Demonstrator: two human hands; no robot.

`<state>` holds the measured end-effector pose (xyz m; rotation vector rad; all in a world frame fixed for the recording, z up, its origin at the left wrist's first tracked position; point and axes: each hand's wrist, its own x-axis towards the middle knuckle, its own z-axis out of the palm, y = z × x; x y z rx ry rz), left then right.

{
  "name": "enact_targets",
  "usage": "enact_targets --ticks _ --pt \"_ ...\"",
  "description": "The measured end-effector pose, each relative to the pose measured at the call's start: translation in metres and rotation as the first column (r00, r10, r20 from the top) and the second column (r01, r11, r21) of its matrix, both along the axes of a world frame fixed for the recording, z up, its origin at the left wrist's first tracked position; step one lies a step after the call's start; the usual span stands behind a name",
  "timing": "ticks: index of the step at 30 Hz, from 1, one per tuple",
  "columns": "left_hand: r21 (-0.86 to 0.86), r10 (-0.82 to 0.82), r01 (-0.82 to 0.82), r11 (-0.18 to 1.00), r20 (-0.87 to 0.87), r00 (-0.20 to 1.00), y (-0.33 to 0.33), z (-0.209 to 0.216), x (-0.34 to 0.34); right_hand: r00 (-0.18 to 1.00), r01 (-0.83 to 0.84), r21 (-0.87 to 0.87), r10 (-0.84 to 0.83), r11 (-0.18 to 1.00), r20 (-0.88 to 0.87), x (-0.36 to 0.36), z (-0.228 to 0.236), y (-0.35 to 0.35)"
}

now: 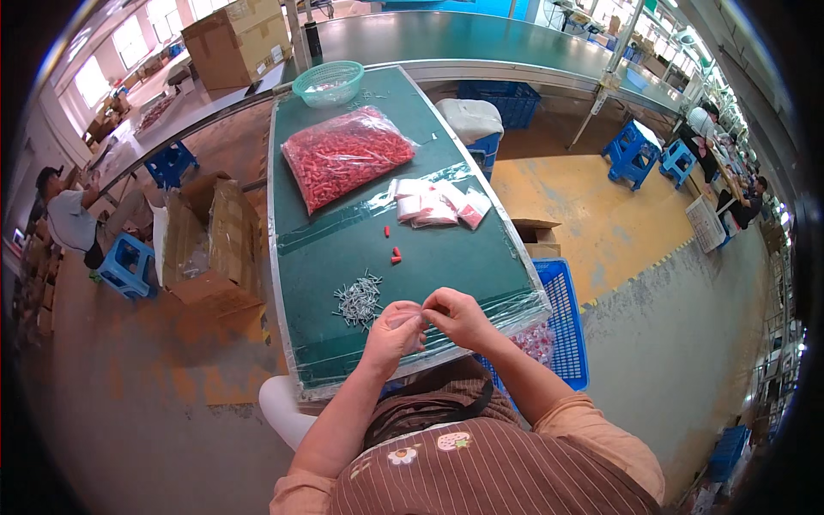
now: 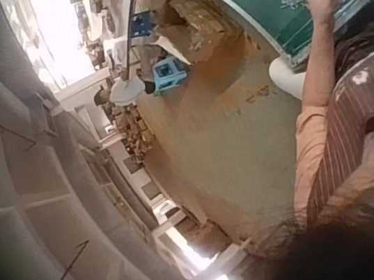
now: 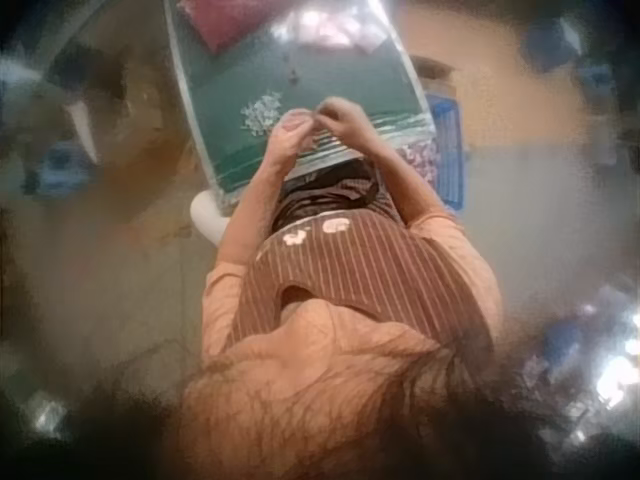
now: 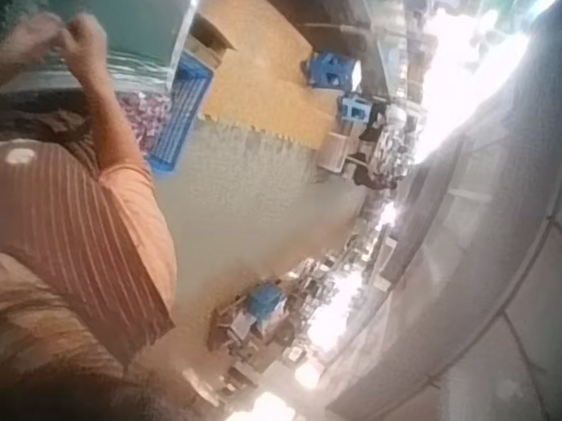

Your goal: The person bags small parts by hand, placing a screw and a red plastic anchor into a small plastic bag. After sealing the bag, the person drops it into a blue crate and repeats the process.

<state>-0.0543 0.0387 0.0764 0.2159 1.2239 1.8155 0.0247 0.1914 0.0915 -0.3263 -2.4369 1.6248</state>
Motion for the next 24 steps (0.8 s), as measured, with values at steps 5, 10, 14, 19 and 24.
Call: enact_targets --ticks 5,10,14,19,24 --pt "0.064 0.013 -0.017 0.998 0.062 0.998 -0.005 -0.008 -0.004 0.995 -0.043 -0.044 0.047 0.998 0.092 -0.005 0.001 -0.001" --pt "0.070 0.018 -0.029 0.997 0.152 0.988 -0.006 -0.024 -0.007 0.997 0.051 -0.177 -0.041 0.983 0.061 -0.005 -0.015 0.008" --pt "-0.003 -0.001 0.002 1.000 0.189 0.982 -0.018 -0.016 -0.016 0.998 0.057 -0.205 -0.055 0.977 0.018 -0.004 -0.011 0.021" --pt "-0.160 -0.058 0.046 0.986 -0.072 0.996 -0.022 0.011 -0.031 0.970 -0.220 0.028 0.215 0.975 0.110 -0.009 0.023 0.020" --pt "-0.362 -0.250 0.077 0.929 -0.461 0.852 -0.012 0.025 -0.034 0.947 -0.318 0.123 0.308 0.940 0.096 -0.021 0.032 0.018"
